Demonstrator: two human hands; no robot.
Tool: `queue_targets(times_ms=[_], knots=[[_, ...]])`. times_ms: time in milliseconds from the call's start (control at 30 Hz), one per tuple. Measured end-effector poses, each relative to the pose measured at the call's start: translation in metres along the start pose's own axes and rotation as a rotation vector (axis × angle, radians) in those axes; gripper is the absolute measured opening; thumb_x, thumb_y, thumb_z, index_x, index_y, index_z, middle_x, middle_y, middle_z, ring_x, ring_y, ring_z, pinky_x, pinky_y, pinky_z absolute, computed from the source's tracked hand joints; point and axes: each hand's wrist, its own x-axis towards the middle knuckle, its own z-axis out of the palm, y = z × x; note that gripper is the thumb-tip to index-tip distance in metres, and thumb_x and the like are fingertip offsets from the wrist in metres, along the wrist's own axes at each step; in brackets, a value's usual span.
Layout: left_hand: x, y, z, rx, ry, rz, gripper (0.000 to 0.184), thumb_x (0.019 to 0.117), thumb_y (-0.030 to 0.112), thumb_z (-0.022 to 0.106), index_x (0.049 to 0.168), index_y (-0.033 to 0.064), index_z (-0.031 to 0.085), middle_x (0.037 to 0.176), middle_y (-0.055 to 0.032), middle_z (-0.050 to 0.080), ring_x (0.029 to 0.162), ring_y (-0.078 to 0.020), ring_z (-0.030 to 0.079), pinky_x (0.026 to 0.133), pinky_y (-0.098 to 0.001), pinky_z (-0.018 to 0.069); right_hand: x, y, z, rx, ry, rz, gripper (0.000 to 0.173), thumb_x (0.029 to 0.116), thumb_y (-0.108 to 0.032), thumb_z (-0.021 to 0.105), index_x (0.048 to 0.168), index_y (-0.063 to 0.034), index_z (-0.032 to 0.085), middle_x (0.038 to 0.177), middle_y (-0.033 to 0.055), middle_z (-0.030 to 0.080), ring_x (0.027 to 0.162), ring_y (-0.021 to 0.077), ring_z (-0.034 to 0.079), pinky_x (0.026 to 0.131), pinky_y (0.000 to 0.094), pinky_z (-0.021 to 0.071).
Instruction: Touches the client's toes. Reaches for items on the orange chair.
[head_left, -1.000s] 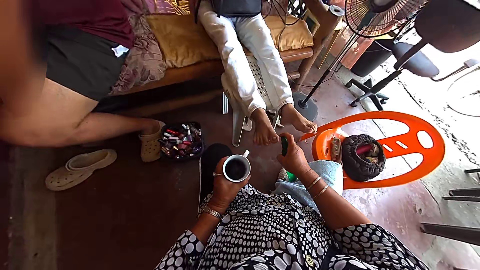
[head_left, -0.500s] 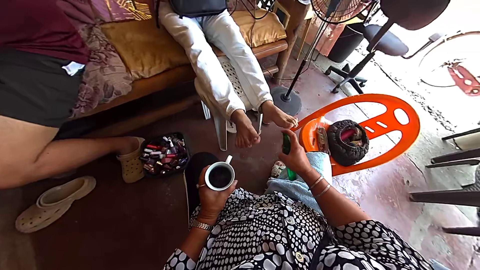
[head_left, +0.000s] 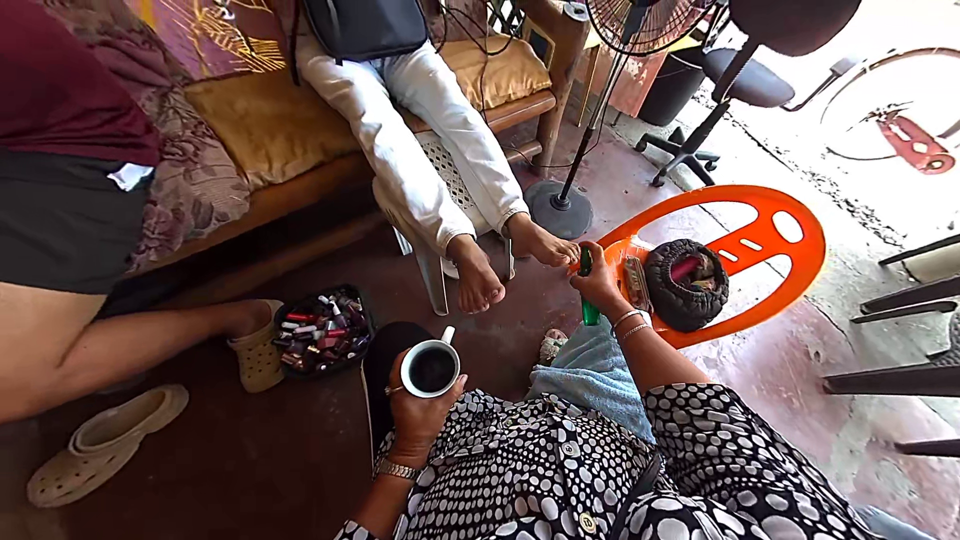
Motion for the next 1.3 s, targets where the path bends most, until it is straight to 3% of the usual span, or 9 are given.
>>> queue_targets(times_ms=[100, 200, 433, 567, 667, 833, 967, 1167, 1300], knots=[[0.000, 0.003, -0.002, 0.000, -0.006, -0.018, 0.106, 0.0599, 0.023, 0.093, 0.136, -0.0227, 0.035, 0.131, -0.0254, 0.058, 0.125, -0.0094, 0.058, 0.110, -0.0210, 0.0426, 0.005, 0.003, 0.002, 0.045, 0.036, 0.018, 0.078, 0.0844, 0.003, 0.070, 0.153, -0.0155, 0.037, 0.111, 0.0284, 0.065, 0.092, 0.0416, 0.066, 0.078, 0.0593, 0.0527], [-0.001, 0.002, -0.002, -0.024, 0.001, -0.012, 0.107, 0.0604, 0.024, 0.093, 0.136, -0.0228, 0.035, 0.131, -0.0253, 0.058, 0.125, -0.0090, 0.058, 0.110, -0.0209, 0.0427, 0.000, 0.012, 0.002, 0.130, 0.093, -0.008, 0.078, 0.0835, 0.002, 0.069, 0.152, -0.0169, 0.037, 0.108, 0.0285, 0.063, 0.080, 0.0387, 0.063, 0.067, 0.0553, 0.0517], [-0.001, -0.001, -0.001, -0.042, -0.011, 0.005, 0.106, 0.0617, 0.023, 0.093, 0.136, -0.0236, 0.035, 0.132, -0.0259, 0.058, 0.125, -0.0089, 0.058, 0.111, -0.0213, 0.0425, 0.016, 0.014, -0.003, 0.061, -0.017, -0.005, 0.083, 0.0815, 0.005, 0.069, 0.155, -0.0149, 0.035, 0.110, 0.0289, 0.063, 0.083, 0.0383, 0.064, 0.071, 0.0553, 0.0534], [-0.001, -0.001, -0.003, -0.079, 0.001, 0.011, 0.107, 0.0614, 0.026, 0.094, 0.135, -0.0231, 0.035, 0.131, -0.0243, 0.058, 0.125, -0.0087, 0.057, 0.111, -0.0212, 0.0422, -0.030, 0.003, -0.007, 0.038, 0.072, -0.015, 0.079, 0.0868, 0.000, 0.069, 0.154, -0.0225, 0.034, 0.101, 0.0276, 0.064, 0.076, 0.0415, 0.061, 0.062, 0.0572, 0.0493], [-0.001, -0.001, -0.003, -0.084, 0.019, 0.007, 0.105, 0.0622, 0.026, 0.094, 0.134, -0.0231, 0.037, 0.130, -0.0242, 0.059, 0.125, -0.0106, 0.058, 0.111, -0.0234, 0.0435, -0.064, -0.008, 0.001, -0.089, 0.073, -0.122, 0.082, 0.0860, 0.001, 0.070, 0.156, -0.0154, 0.032, 0.102, 0.0274, 0.065, 0.082, 0.0436, 0.065, 0.068, 0.0614, 0.0526], [0.000, 0.000, -0.003, -0.082, 0.017, -0.011, 0.099, 0.0618, 0.025, 0.094, 0.132, -0.0209, 0.041, 0.127, -0.0240, 0.061, 0.121, -0.0132, 0.061, 0.109, -0.0267, 0.0472, -0.121, -0.038, 0.048, -0.318, -0.106, -0.376, 0.075, 0.0830, -0.002, 0.074, 0.152, -0.0027, 0.044, 0.115, 0.0311, 0.067, 0.099, 0.0485, 0.068, 0.084, 0.0655, 0.0524], [-0.001, 0.000, -0.003, -0.055, 0.010, -0.033, 0.100, 0.0620, 0.024, 0.094, 0.135, -0.0189, 0.041, 0.129, -0.0231, 0.061, 0.122, -0.0125, 0.061, 0.109, -0.0261, 0.0464, -0.120, -0.065, 0.074, -0.473, -0.189, -0.499, 0.075, 0.0831, -0.001, 0.072, 0.153, -0.0078, 0.046, 0.119, 0.0301, 0.065, 0.099, 0.0480, 0.068, 0.080, 0.0632, 0.0537], [-0.003, 0.001, -0.011, -0.063, 0.039, -0.032, 0.101, 0.0630, 0.026, 0.094, 0.136, -0.0183, 0.040, 0.129, -0.0226, 0.061, 0.122, -0.0120, 0.061, 0.110, -0.0258, 0.0460, -0.108, -0.086, 0.082, -0.664, -0.232, -0.367, 0.080, 0.0869, -0.004, 0.070, 0.158, -0.0102, 0.035, 0.118, 0.0300, 0.064, 0.098, 0.0483, 0.067, 0.080, 0.0635, 0.0529], [-0.004, 0.000, -0.014, -0.100, 0.044, -0.064, 0.097, 0.0624, 0.024, 0.095, 0.135, -0.0145, 0.043, 0.128, -0.0194, 0.062, 0.122, -0.0127, 0.061, 0.109, -0.0283, 0.0483, -0.120, -0.085, 0.094, -0.691, -0.241, -0.436, 0.074, 0.0864, -0.003, 0.070, 0.155, -0.0094, 0.042, 0.118, 0.0306, 0.064, 0.099, 0.0482, 0.067, 0.078, 0.0620, 0.0535]])
